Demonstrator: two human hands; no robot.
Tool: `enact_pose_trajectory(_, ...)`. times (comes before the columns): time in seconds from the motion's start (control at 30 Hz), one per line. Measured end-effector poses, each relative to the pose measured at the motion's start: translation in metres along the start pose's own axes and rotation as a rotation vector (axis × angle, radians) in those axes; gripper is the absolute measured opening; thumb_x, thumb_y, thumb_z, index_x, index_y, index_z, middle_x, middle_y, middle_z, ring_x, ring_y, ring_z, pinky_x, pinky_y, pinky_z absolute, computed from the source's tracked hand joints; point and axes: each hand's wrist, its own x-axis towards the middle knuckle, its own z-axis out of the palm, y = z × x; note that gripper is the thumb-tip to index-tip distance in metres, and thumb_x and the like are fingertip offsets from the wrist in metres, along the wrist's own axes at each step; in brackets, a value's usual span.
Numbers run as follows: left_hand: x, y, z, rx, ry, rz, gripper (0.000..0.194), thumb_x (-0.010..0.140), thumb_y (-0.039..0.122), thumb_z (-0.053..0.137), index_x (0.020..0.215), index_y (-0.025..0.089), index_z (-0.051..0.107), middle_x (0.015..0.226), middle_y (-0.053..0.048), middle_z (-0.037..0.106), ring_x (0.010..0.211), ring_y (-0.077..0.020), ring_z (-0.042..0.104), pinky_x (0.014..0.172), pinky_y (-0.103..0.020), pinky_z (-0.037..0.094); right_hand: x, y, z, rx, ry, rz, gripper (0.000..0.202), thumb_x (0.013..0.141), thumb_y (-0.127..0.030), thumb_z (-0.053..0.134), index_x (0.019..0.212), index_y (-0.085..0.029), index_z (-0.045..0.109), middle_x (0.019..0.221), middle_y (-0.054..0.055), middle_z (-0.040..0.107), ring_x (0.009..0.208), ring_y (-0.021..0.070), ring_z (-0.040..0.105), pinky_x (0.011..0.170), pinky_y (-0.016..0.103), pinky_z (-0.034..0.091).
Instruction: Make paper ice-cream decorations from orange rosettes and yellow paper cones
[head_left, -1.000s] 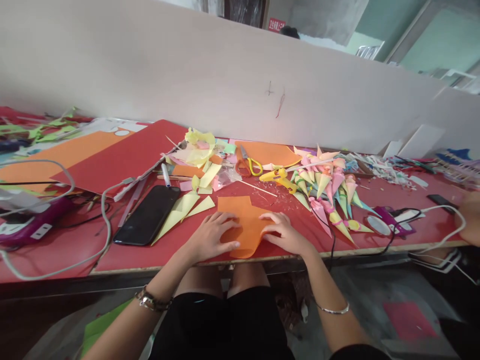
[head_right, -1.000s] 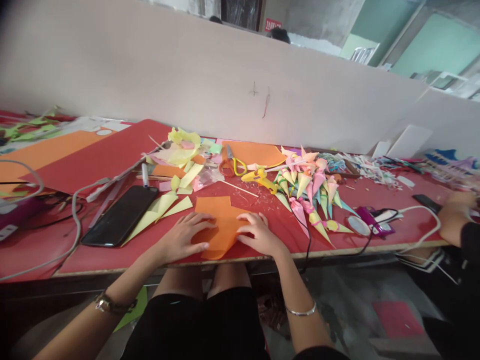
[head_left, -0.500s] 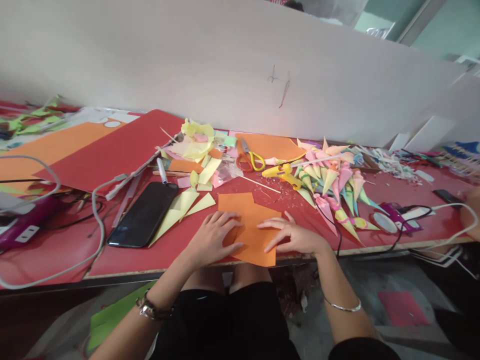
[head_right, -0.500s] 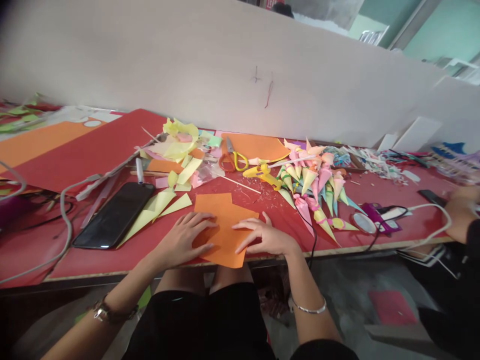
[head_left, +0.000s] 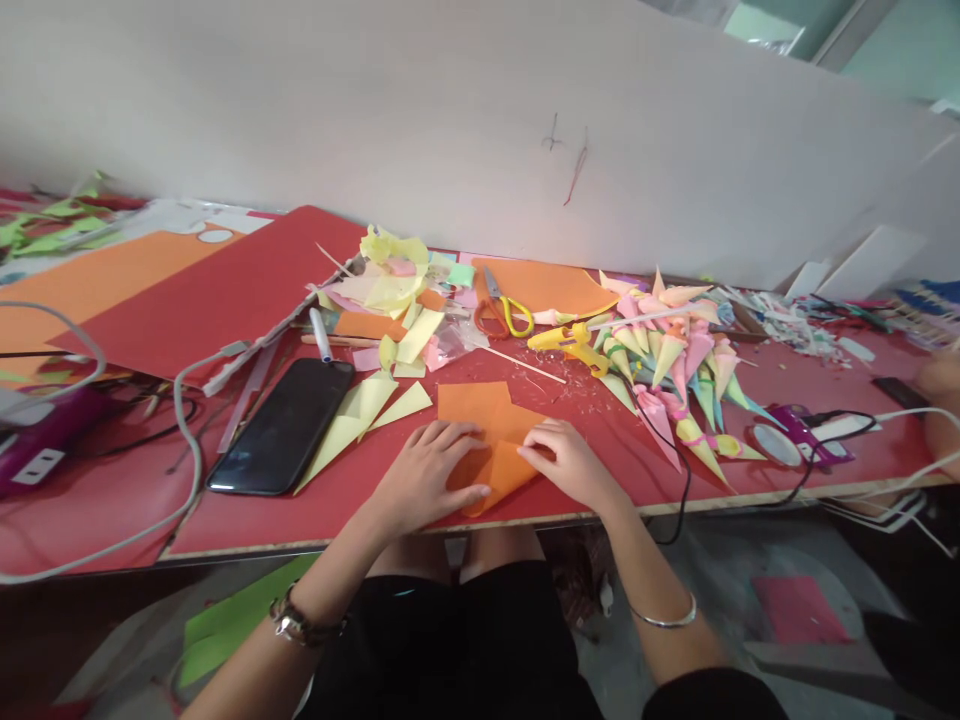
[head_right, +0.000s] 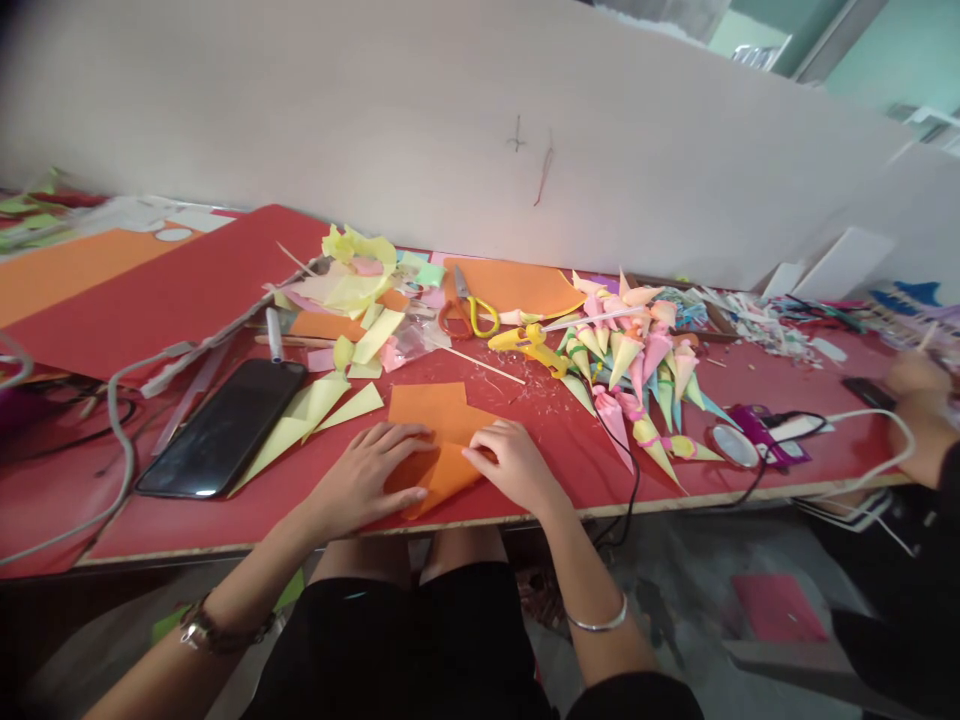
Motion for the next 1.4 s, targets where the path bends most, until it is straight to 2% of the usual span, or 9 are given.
enact_pose_trajectory(0.07, 0.000, 0.000, 0.001, 0.006, 0.005, -0.005, 0.047, 0.077, 0.054, 0.044, 0.111, 0.023, 0.049, 0.121, -0.005, 0.050, 0.109, -0.0235, 0.042, 0.092, -0.040, 0.033, 0.003, 0.000, 0.006, -0.027, 0.016, -0.020, 0.025, 0.086, -0.028, 0.043, 0.064, -0.019, 0.050, 0.063, -0.001, 0.054, 0.067, 0.0130, 0.049, 0.068, 0.025, 0.036)
enact_pose_trajectory(0.33, 0.000, 0.001, 0.003, 0.037, 0.023, -0.014, 0.044, 0.074, 0.052, 0.051, 0.108, 0.024, 0.051, 0.119, -0.004, 0.051, 0.107, -0.0235, 0.043, 0.091, -0.039, 0.033, 0.006, 0.005, 0.019, -0.117, 0.068, -0.017, 0.021, 0.086, -0.025, 0.043, 0.066, -0.019, 0.050, 0.067, 0.000, 0.053, 0.066, 0.0123, 0.049, 0.064, 0.023, 0.034)
enact_pose_trajectory(0.6, 0.000, 0.001, 0.005, 0.038, 0.027, -0.028, 0.052, 0.076, 0.054, 0.047, 0.118, 0.024, 0.044, 0.121, -0.005, 0.050, 0.109, -0.0241, 0.042, 0.092, -0.038, 0.033, 0.006, 0.003, 0.021, -0.202, 0.072, 0.036, 0.020, 0.085, -0.026, 0.043, 0.067, -0.019, 0.048, 0.066, 0.000, 0.054, 0.066, 0.0134, 0.050, 0.063, 0.023, 0.033)
enact_pose_trajectory(1.4, 0.001, 0.000, 0.004, 0.035, 0.004, -0.029, 0.058, 0.072, 0.056, 0.050, 0.120, 0.024, 0.043, 0.121, -0.005, 0.049, 0.109, -0.0249, 0.041, 0.093, -0.039, 0.031, 0.010, -0.004, 0.028, -0.420, 0.101, 0.112, 0.020, 0.086, -0.024, 0.044, 0.066, -0.019, 0.048, 0.061, 0.002, 0.057, 0.057, 0.0147, 0.051, 0.056, 0.026, 0.027)
